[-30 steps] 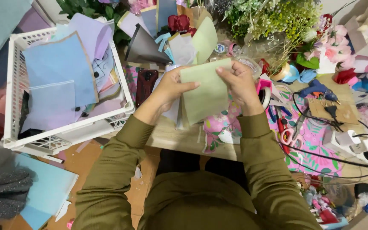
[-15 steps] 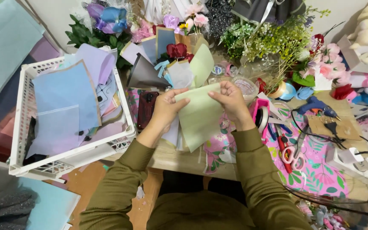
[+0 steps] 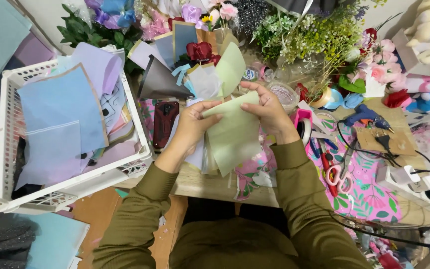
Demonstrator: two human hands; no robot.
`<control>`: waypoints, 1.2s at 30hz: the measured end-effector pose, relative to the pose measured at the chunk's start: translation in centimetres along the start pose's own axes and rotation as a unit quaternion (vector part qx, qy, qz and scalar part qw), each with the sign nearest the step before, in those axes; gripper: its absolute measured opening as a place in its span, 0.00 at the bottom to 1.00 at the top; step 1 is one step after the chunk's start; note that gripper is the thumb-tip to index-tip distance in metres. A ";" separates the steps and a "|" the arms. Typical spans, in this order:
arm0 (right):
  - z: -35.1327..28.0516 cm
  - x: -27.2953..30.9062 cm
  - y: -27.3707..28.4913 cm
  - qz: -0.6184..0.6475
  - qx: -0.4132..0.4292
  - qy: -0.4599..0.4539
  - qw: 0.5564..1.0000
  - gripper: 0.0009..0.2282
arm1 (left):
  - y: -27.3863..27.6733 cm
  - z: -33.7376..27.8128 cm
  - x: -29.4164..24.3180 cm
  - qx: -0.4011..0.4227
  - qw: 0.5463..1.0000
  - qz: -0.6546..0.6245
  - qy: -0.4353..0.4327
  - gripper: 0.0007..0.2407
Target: The person folds and wraps a bouquet of red artificial roses using multiple sheets of pastel-colored paper. They use a tape dispenser to secure the paper layers around the bouquet, adjusting the folds and positioning of the wrapping material throughout the process.
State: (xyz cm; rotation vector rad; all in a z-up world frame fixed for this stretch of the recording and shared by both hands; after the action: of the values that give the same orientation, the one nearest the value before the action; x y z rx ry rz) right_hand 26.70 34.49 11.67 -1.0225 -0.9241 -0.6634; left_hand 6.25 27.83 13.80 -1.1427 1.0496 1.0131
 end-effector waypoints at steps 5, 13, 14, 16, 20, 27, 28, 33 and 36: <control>-2.5 1.8 -1.3 0.042 0.049 -0.036 0.997 0.32 | -1.3 -1.5 -0.8 0.046 0.999 -0.020 -0.006 0.17; -7.8 3.3 -3.9 0.075 0.092 -0.051 0.992 0.17 | -3.9 -5.3 0.9 0.103 0.978 -0.182 -0.010 0.19; -8.8 3.8 -4.1 0.062 0.094 -0.043 0.993 0.15 | -4.4 -6.1 2.1 0.092 0.976 -0.198 0.000 0.17; -10.7 3.8 -3.3 0.050 0.102 -0.034 0.993 0.13 | -5.3 -7.3 3.9 0.077 0.975 -0.211 0.004 0.16; -15.4 2.7 0.3 0.037 0.100 -0.014 0.994 0.16 | -6.9 -9.5 7.6 0.068 0.980 -0.188 0.009 0.16; -18.3 3.1 -2.0 0.064 0.044 -0.033 0.996 0.18 | -8.7 -9.2 8.3 0.064 0.965 -0.255 -0.006 0.14; -18.6 2.6 -1.4 0.062 0.043 -0.031 0.997 0.18 | -8.4 -9.0 8.9 0.067 0.965 -0.255 -0.007 0.14; -19.2 0.3 2.1 0.071 0.006 -0.019 0.997 0.11 | -6.7 -8.7 10.6 0.024 0.977 -0.212 -0.005 0.14; -17.4 2.5 -1.2 0.116 -0.093 -0.048 0.988 0.07 | -5.5 -6.6 13.2 0.014 0.989 -0.145 0.038 0.12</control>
State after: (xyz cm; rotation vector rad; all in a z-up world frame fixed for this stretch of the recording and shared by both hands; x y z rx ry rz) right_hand 32.56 17.91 10.48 -1.3164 -0.8199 -0.5150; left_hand 13.60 21.60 1.28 -1.2759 0.9212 0.7280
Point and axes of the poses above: each hand's wrist, its own z-axis towards the middle knuckle, its own y-axis out of the back of the hand, x = y × z, the point moved 6 cm from there along z, towards the middle knuckle, and after that the axes turned 7 degrees about z, right-handed, at the moved point
